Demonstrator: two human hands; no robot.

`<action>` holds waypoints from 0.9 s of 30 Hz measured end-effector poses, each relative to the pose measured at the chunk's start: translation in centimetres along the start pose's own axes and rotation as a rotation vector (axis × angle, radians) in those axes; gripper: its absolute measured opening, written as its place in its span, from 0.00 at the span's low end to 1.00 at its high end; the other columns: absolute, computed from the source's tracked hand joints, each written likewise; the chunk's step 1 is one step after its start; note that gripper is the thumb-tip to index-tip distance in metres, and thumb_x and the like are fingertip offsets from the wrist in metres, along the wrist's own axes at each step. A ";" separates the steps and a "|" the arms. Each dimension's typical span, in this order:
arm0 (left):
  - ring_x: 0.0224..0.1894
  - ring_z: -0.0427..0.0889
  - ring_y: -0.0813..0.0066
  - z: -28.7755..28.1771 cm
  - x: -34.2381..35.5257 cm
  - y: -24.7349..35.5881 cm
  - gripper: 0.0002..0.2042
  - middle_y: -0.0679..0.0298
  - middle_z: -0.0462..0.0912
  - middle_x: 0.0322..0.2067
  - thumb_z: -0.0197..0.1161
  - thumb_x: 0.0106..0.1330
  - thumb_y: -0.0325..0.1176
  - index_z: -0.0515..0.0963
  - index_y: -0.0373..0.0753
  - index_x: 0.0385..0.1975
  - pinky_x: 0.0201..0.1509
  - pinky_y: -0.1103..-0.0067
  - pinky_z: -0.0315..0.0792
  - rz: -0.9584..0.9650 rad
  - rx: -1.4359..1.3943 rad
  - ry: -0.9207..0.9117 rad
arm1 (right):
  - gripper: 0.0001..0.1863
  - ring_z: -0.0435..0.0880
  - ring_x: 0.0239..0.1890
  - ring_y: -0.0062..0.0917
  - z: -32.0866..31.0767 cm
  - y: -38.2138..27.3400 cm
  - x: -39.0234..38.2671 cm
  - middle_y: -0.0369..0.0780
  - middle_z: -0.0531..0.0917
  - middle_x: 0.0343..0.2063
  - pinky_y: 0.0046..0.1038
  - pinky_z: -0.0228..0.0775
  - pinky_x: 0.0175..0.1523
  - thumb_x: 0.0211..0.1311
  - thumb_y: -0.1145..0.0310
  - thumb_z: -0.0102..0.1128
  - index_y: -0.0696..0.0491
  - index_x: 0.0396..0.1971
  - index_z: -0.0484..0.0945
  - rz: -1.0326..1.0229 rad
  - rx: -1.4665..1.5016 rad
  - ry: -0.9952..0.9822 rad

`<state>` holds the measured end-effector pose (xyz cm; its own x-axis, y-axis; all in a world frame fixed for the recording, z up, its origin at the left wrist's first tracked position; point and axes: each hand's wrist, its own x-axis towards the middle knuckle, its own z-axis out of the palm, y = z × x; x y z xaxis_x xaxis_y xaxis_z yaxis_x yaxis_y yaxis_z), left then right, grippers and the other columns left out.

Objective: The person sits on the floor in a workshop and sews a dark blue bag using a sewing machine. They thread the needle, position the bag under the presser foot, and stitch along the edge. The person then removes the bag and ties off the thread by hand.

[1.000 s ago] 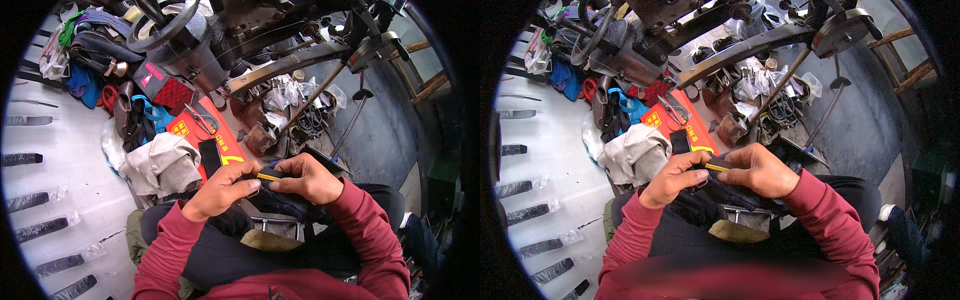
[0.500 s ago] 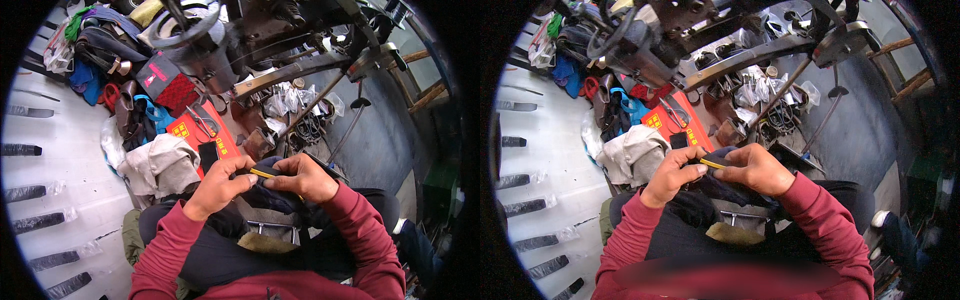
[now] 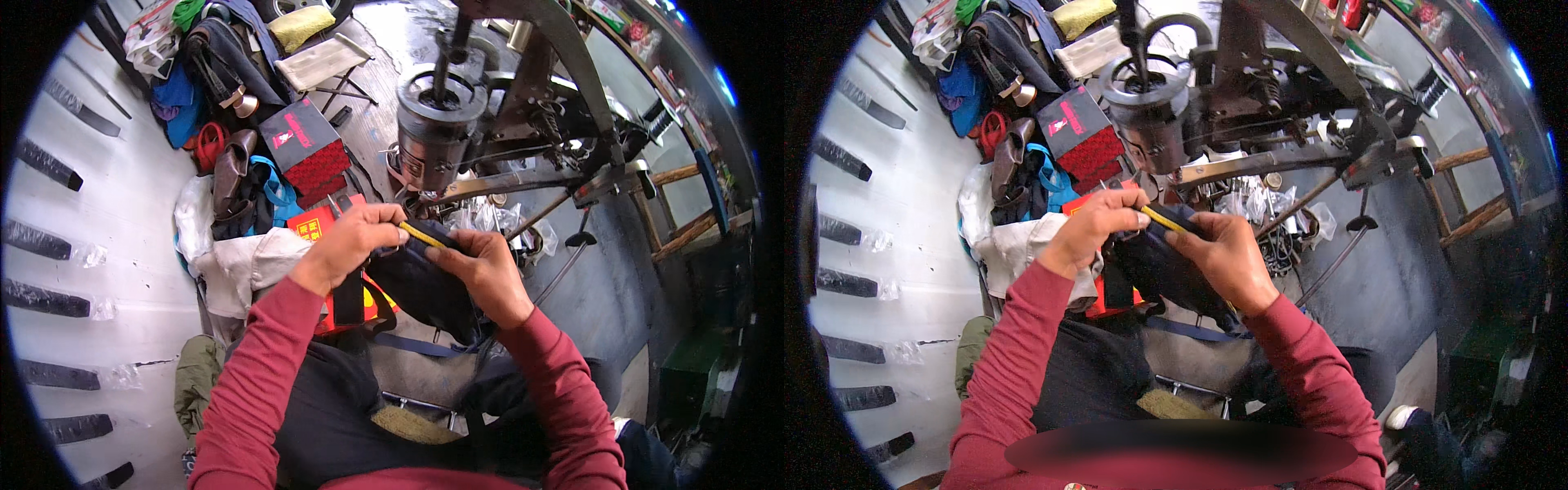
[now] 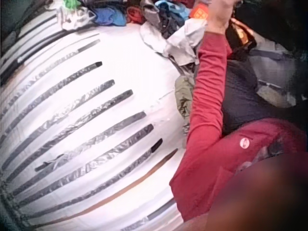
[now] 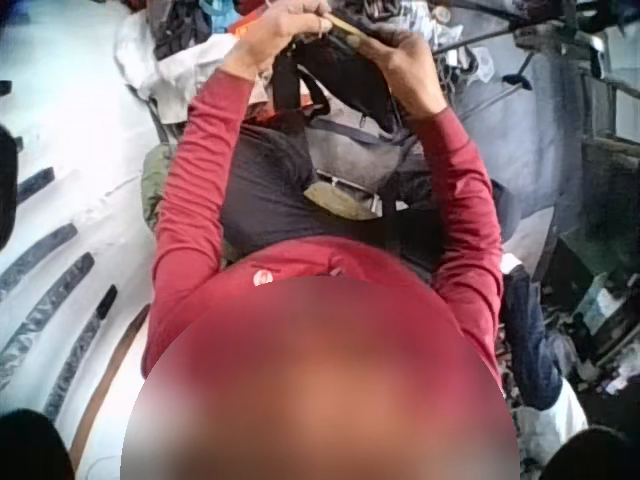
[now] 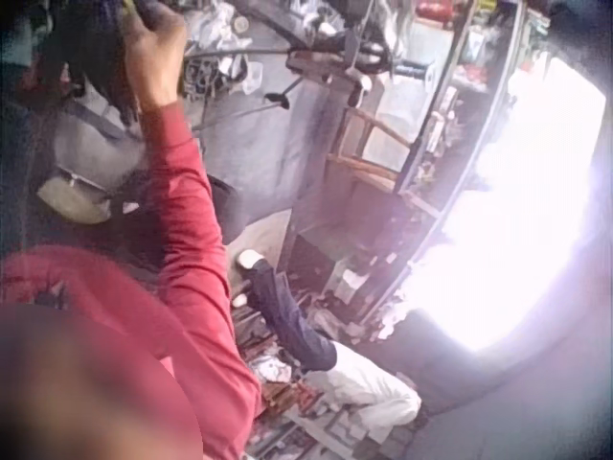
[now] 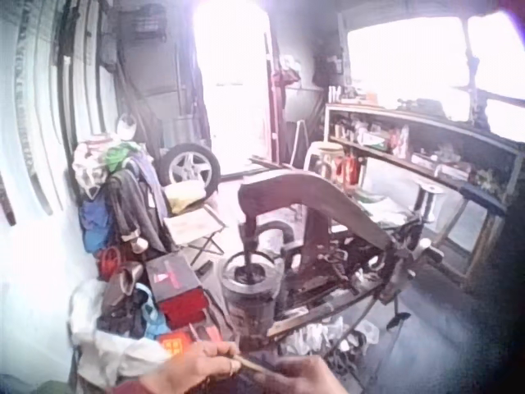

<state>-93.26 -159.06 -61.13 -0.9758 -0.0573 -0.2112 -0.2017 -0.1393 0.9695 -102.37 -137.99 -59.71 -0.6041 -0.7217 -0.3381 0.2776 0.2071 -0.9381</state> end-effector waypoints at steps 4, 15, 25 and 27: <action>0.35 0.75 0.90 -2.7 2.5 -0.2 0.09 0.75 0.82 0.33 0.62 0.64 0.31 0.83 0.35 0.40 0.43 0.88 0.67 -0.034 -0.018 -0.047 | 0.08 0.78 0.28 0.09 0.1 0.0 2.5 0.30 0.85 0.29 0.14 0.68 0.33 0.66 0.70 0.68 0.61 0.36 0.86 -0.068 -0.108 0.076; 0.28 0.70 0.91 -2.9 7.7 -1.4 0.04 0.78 0.78 0.27 0.63 0.60 0.28 0.84 0.39 0.32 0.33 0.87 0.62 0.067 -0.086 -0.114 | 0.08 0.79 0.28 0.10 -0.7 -0.2 4.3 0.32 0.86 0.30 0.15 0.70 0.35 0.66 0.70 0.67 0.61 0.36 0.86 -0.132 0.030 0.196; 0.29 0.70 0.90 -2.8 8.2 -1.5 0.06 0.78 0.78 0.27 0.61 0.60 0.25 0.84 0.37 0.34 0.34 0.87 0.63 0.080 -0.075 -0.140 | 0.11 0.84 0.40 0.21 -1.6 -0.8 2.9 0.39 0.85 0.37 0.24 0.75 0.49 0.63 0.75 0.66 0.61 0.44 0.80 -0.468 -0.458 0.462; 0.29 0.70 0.90 -2.7 8.3 -1.6 0.07 0.78 0.78 0.27 0.61 0.60 0.25 0.84 0.37 0.35 0.34 0.87 0.63 0.096 -0.083 -0.149 | 0.16 0.83 0.46 0.31 -1.9 -1.3 2.7 0.44 0.82 0.43 0.29 0.73 0.55 0.57 0.79 0.65 0.62 0.46 0.78 -0.744 -0.717 0.560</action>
<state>-100.80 -162.00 -64.77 -0.9932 0.0716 -0.0913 -0.1051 -0.2215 0.9695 -105.80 -138.94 -59.52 -0.7338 -0.4676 0.4929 -0.6583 0.3101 -0.6859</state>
